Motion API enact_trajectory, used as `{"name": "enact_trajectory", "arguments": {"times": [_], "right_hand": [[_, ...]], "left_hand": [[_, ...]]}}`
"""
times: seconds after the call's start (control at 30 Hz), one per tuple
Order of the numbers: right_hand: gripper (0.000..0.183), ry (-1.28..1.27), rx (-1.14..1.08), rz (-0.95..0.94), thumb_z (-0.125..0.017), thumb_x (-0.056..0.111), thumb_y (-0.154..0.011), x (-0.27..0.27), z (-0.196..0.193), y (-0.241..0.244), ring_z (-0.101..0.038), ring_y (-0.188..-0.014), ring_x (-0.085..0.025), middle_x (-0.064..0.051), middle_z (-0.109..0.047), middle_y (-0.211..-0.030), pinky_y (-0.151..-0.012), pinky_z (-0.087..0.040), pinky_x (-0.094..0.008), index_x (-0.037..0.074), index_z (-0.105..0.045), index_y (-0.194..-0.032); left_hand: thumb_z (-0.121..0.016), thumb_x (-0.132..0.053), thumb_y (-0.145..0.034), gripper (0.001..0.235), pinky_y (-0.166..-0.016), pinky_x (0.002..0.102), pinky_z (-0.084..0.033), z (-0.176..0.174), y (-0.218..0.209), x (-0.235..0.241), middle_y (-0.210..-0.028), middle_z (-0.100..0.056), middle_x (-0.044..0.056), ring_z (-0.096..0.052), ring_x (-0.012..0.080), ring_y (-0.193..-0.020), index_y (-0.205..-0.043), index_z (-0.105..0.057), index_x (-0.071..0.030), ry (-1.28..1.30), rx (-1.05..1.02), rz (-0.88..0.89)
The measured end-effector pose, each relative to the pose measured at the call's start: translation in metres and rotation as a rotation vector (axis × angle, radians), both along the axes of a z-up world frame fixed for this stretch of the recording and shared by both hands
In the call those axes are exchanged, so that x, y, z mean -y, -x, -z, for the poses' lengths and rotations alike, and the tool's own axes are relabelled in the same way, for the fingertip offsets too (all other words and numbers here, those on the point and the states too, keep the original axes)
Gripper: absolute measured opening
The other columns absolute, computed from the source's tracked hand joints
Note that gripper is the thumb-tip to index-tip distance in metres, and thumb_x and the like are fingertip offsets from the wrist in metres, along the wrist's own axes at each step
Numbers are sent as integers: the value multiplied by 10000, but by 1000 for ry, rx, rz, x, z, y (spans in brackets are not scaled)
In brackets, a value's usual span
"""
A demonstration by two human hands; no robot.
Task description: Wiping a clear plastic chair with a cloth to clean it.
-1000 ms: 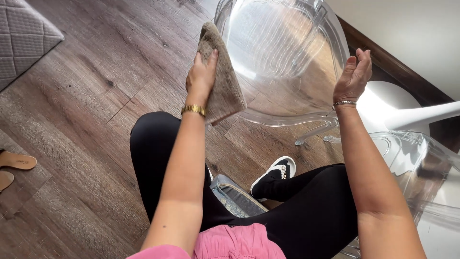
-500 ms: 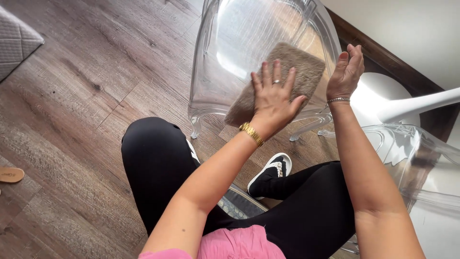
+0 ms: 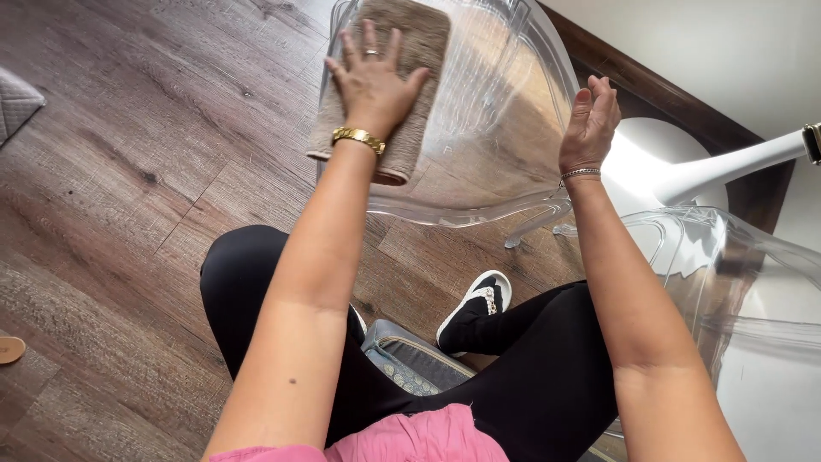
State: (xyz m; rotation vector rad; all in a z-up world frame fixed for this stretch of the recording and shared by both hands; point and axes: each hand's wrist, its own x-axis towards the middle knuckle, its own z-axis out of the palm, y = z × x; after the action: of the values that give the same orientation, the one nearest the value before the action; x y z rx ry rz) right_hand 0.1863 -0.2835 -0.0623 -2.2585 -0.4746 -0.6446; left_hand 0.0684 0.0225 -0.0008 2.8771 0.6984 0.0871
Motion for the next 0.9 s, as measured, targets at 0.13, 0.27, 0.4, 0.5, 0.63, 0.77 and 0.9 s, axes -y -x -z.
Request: {"name": "enact_trajectory", "arguments": {"times": [0.13, 0.27, 0.4, 0.5, 0.63, 0.77, 0.9], "right_hand": [[613, -59, 41, -11, -179, 570, -1062, 1, 0, 0, -452, -1337, -360, -168, -581, -1391, -1068, -432, -462, 151, -558, -1301], [770, -240, -33, -106, -120, 658, -1013, 0, -7, 4, -552, -1245, -317, -160, -599, -1330, -1036, -439, -431, 87, -549, -1302], [798, -347, -93, -147, -148, 702, -984, 3, -2, 2, -511, -1323, -339, -166, -575, -1374, -1126, -389, -475, 88, -533, -1317], [831, -374, -134, -160, -150, 718, -969, 1, -11, 11, -489, -1346, -344, -186, -549, -1397, -1147, -362, -481, 65, -525, -1321], [762, -459, -129, -179, -205, 643, -1003, 7, -10, 7, -493, -1345, -323, -181, -566, -1383, -1168, -327, -437, 37, -547, -1313], [745, -425, -103, -175, -192, 639, -1006, 8, -5, 4, -495, -1348, -333, -177, -565, -1389, -1163, -339, -447, 61, -545, -1315], [689, -435, -52, -162, -224, 600, -1027, 7, 0, -3, -539, -1310, -318, -166, -598, -1354, -1149, -387, -416, 62, -569, -1288]], "left_hand": [[-277, -726, -991, 779, -1139, 741, -137, 1, 30, 0, -1640, -24, 155, -44, 454, -1475, -1603, -160, -258, 29, 8, -60], [-252, -684, -970, 783, -1141, 732, -36, -9, 64, 53, -1636, -10, 204, 1, 470, -1474, -1591, -156, -217, 71, -16, -8], [-304, -618, -972, 737, -1167, 680, 19, -22, 84, 134, -1634, 20, 196, 75, 420, -1483, -1567, -178, -200, 179, 44, 181], [-598, -717, -878, 928, -1178, 710, -53, 35, 50, 184, -1637, -108, 232, 4, 479, -1486, -1577, -262, -208, -13, 271, 370], [-450, -762, -925, 873, -1149, 704, -143, 12, 24, 181, -1625, -161, 231, -108, 507, -1473, -1581, -258, -218, -65, 203, 461], [-332, -819, -871, 866, -1163, 678, -15, -1, 4, 145, -1641, -115, 156, -11, 438, -1476, -1563, -264, -303, 131, 80, 444], [-266, -779, -911, 805, -1150, 696, 8, -2, 1, 82, -1643, -110, 141, -1, 424, -1471, -1563, -245, -309, 147, 65, 264]]}}
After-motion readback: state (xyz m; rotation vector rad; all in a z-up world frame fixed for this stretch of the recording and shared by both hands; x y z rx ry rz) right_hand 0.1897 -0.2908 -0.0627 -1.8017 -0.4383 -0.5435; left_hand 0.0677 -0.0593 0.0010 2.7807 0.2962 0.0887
